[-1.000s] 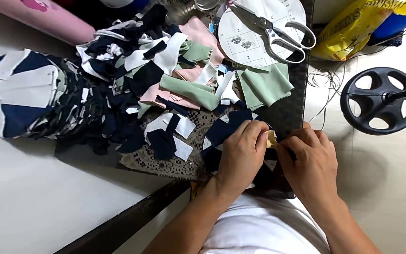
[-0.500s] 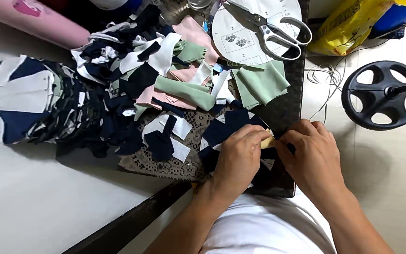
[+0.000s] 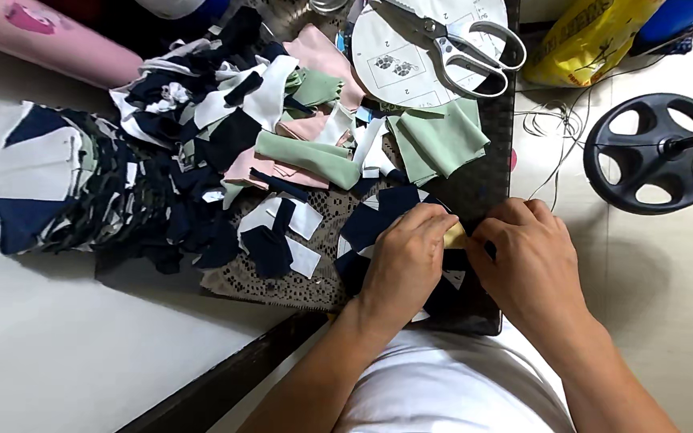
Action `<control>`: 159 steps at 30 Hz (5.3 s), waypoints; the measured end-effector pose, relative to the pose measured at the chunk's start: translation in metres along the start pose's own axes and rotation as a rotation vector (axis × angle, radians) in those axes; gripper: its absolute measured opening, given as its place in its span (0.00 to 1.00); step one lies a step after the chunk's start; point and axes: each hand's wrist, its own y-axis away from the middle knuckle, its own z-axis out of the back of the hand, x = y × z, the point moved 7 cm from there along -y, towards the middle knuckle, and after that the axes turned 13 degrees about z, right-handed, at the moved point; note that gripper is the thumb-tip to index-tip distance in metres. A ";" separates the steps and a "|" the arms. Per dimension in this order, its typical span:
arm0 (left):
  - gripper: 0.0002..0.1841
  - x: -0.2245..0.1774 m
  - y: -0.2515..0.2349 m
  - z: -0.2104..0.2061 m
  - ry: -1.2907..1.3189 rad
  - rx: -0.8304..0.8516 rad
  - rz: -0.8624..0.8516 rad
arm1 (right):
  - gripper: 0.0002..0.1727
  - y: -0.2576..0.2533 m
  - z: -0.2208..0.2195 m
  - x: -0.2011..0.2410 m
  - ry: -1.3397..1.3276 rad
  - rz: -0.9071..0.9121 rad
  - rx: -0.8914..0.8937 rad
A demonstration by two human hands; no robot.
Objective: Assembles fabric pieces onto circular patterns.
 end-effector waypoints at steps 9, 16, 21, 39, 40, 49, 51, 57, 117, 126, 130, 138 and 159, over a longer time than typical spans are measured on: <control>0.12 0.004 -0.001 -0.002 -0.009 0.008 -0.053 | 0.10 0.000 -0.002 0.001 0.025 0.000 -0.008; 0.12 0.003 0.002 -0.003 -0.049 -0.012 -0.073 | 0.09 0.000 -0.004 0.002 0.066 0.010 -0.005; 0.12 0.003 0.002 -0.001 -0.020 -0.028 -0.083 | 0.09 0.001 -0.004 0.002 0.057 0.007 -0.013; 0.12 0.002 0.006 -0.005 -0.068 -0.062 -0.072 | 0.03 -0.002 0.000 -0.004 -0.064 0.030 -0.023; 0.12 0.002 0.006 -0.005 -0.073 -0.064 -0.074 | 0.02 -0.001 0.001 -0.005 -0.096 0.054 -0.045; 0.12 0.003 0.007 -0.003 -0.071 -0.039 -0.028 | 0.08 0.005 -0.018 -0.011 -0.178 0.180 -0.181; 0.13 0.004 0.007 0.004 -0.058 0.017 0.061 | 0.09 0.007 -0.021 -0.013 -0.189 0.171 -0.186; 0.12 0.018 0.006 0.017 -0.076 0.155 0.308 | 0.09 0.010 -0.026 -0.016 -0.228 0.176 -0.217; 0.13 0.026 0.019 0.013 -0.101 -0.079 0.055 | 0.11 0.039 -0.007 -0.037 -0.388 0.070 -0.363; 0.10 0.040 0.021 0.024 -0.130 0.043 0.272 | 0.08 0.047 -0.008 -0.003 -0.186 0.248 -0.390; 0.09 0.040 0.021 0.020 -0.166 0.028 0.250 | 0.08 0.055 -0.013 0.000 -0.133 0.268 -0.373; 0.08 0.039 0.016 0.020 -0.195 0.068 0.236 | 0.09 0.057 -0.019 -0.003 -0.133 0.226 -0.348; 0.08 0.036 0.008 0.023 -0.215 0.124 0.198 | 0.10 0.051 -0.017 -0.005 -0.174 0.200 -0.373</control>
